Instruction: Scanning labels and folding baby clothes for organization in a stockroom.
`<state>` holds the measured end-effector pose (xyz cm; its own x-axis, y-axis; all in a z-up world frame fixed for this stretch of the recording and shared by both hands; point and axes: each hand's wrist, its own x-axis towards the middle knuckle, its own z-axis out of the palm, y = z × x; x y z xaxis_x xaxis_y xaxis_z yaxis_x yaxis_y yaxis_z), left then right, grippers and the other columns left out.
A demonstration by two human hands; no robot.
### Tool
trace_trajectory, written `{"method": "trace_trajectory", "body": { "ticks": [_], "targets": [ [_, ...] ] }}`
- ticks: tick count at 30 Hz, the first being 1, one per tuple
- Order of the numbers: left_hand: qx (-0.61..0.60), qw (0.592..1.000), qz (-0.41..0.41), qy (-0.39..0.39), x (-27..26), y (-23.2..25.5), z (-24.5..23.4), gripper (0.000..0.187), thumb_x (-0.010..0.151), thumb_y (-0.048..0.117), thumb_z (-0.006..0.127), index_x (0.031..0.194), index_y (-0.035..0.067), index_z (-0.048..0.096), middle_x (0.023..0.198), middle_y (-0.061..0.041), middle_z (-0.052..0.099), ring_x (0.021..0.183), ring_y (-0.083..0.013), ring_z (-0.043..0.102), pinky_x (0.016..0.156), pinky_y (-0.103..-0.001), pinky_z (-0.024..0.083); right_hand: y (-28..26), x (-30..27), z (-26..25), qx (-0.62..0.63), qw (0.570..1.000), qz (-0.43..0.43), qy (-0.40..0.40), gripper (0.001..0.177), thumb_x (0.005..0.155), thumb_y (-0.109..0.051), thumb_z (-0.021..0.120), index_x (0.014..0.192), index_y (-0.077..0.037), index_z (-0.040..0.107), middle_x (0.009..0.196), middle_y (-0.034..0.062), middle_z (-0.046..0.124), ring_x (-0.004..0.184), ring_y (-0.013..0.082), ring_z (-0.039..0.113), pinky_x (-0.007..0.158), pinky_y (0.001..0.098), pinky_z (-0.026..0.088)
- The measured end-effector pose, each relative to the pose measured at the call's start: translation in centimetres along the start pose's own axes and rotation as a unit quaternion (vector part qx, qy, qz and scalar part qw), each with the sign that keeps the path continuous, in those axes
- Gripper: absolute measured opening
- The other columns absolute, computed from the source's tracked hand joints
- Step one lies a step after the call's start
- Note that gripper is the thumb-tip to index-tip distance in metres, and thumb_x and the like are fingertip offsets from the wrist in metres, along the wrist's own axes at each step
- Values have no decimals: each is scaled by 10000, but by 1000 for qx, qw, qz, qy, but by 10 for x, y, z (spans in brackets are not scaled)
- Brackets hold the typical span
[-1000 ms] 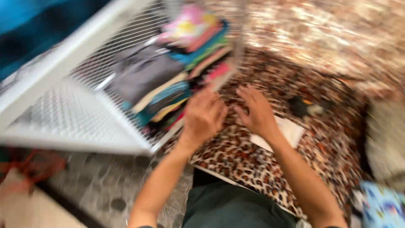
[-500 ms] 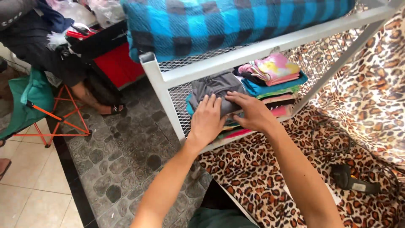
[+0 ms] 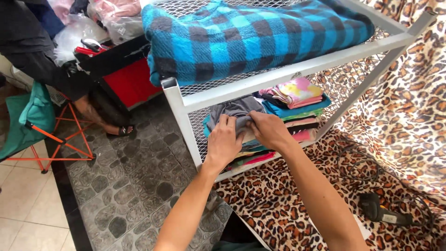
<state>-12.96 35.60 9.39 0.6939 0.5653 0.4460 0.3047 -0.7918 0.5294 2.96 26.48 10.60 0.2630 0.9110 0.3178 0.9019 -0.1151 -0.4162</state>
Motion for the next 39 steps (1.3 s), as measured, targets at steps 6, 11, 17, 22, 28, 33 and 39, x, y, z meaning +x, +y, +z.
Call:
{"method": "trace_trajectory", "body": {
  "ticks": [6, 11, 17, 22, 28, 33, 39],
  "targets": [
    [14, 1000, -19, -20, 0, -8, 6, 289, 924, 116, 651, 1191, 14, 612, 1019, -214, 690, 878, -442, 709, 737, -523, 572, 2, -2, -1, -12, 1000, 18, -14, 170, 975, -228, 625, 1022, -65, 628, 886, 223, 685, 879, 449, 647, 719, 546, 489],
    [55, 998, -15, -35, 2, -9, 6, 243, 961, 100, 626, 1184, 15, 582, 1015, -218, 698, 897, -434, 719, 743, -513, 583, 7, -3, 3, 5, 1000, -13, 17, 176, 980, -223, 633, 1033, -55, 623, 878, 217, 688, 861, 443, 654, 703, 536, 495],
    [69, 997, -4, -40, 1, -3, -2, 301, 941, 168, 665, 1182, 0, 599, 957, -225, 715, 869, -403, 723, 747, -496, 579, 4, -4, 5, -9, 999, -13, 32, 168, 986, -214, 643, 1036, -54, 634, 855, 210, 689, 827, 439, 655, 689, 530, 496],
    [131, 986, 104, 10, 2, -2, -12, 449, 744, 310, 775, 1000, -27, 625, 827, -188, 730, 870, -370, 706, 762, -483, 557, 5, -9, 2, -2, 999, 8, 33, 177, 984, -223, 650, 1059, -63, 656, 841, 208, 690, 823, 438, 660, 696, 522, 503],
    [190, 972, 102, -98, -2, -14, -4, 291, 755, -16, 718, 1020, 17, 603, 929, -181, 729, 930, -329, 697, 792, -402, 541, 8, -21, -11, 66, 991, -109, 40, 407, 757, -140, 789, 1126, -31, 653, 1087, 209, 689, 996, 418, 655, 812, 459, 537],
    [244, 955, 124, -113, -3, 4, -18, 424, 707, -25, 734, 1098, 30, 578, 925, -136, 723, 936, -292, 696, 763, -405, 516, 19, -22, -10, 37, 995, -84, 25, 427, 791, 56, 677, 1205, -45, 664, 1128, 181, 684, 1055, 411, 648, 885, 465, 530],
    [276, 943, 129, -133, -5, 1, -21, 364, 771, 6, 728, 1098, 54, 575, 937, -123, 722, 959, -274, 696, 765, -406, 514, 22, -28, -16, 41, 999, -16, 6, 431, 812, 105, 599, 1189, -77, 699, 1114, 158, 724, 948, 376, 697, 813, 445, 556]
  ]
}}
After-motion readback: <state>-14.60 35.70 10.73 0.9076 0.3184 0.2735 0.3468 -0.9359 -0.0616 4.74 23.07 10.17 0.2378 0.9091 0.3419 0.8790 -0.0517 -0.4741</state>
